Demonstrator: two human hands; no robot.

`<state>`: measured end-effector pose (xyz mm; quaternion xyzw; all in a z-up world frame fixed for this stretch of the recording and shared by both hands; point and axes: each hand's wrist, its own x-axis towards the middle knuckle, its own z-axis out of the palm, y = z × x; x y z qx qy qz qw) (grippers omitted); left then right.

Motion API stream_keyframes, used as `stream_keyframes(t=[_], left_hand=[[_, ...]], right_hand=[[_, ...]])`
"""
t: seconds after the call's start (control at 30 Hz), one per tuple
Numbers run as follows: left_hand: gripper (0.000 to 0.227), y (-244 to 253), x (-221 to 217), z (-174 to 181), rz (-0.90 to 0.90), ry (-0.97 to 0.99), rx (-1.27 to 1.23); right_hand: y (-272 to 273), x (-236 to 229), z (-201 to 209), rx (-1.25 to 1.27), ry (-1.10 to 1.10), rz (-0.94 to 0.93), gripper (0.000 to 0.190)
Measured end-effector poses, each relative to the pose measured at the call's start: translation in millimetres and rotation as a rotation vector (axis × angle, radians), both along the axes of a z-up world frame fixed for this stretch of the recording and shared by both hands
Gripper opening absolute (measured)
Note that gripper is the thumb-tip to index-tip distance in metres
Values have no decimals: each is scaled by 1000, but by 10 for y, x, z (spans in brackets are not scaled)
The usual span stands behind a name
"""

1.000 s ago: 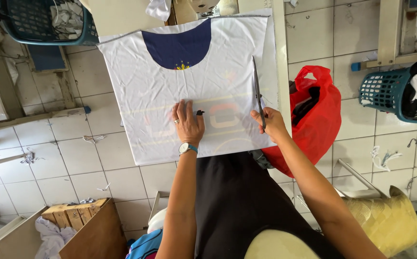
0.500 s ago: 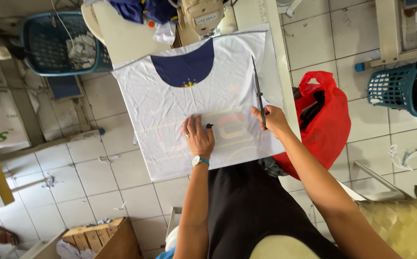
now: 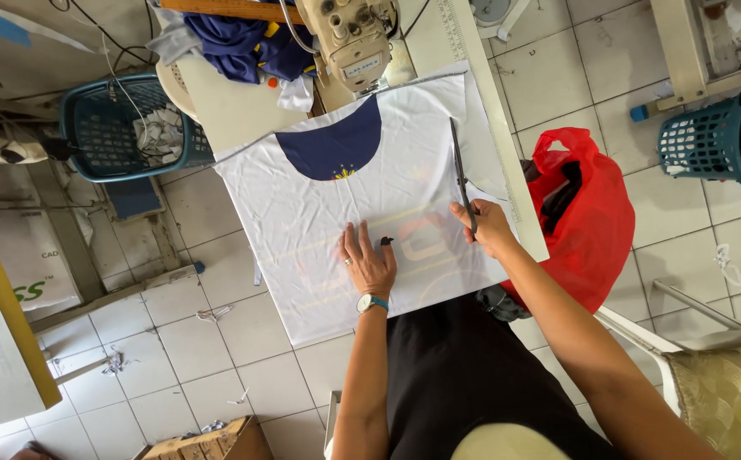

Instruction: The person uses shears to cut a white t-shirt laid flat on a table. They trim the edges and sleeves of the garment, following a marked outline, and remove the excess fabric pieces.

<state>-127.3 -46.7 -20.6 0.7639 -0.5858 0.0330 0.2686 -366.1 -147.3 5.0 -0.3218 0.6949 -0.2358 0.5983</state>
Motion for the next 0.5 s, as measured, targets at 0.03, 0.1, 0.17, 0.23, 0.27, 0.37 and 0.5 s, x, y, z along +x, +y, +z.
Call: stream_keyframes(t=[0.03,0.1,0.17,0.23,0.27,0.37,0.5], left_hand=[[56,-6,-4,17,-3,-1,-1],[55,-14,-9,52,3,-16,4],[55,-28,-10,57,2,-15,5],[55,-22,-13,46,-1,-10,12],[56,-23,-11,33,-2,-15,15],[57,-36,-14,24,-3,-25,22],[60,-28,2,28,-12,-19,51]], right_hand=[[-7,20,68,-1,-1,-3,56],[-20,62,202,28,-41,-24,55],[-94,124,322,27,-36,-16,55],[-171,171,375,30,-27,-11,56],[-226,191,368,30,-22,-7,57],[-357,253,361,28,-12,-12,59],[-365,309,322,16,-37,-69,60]])
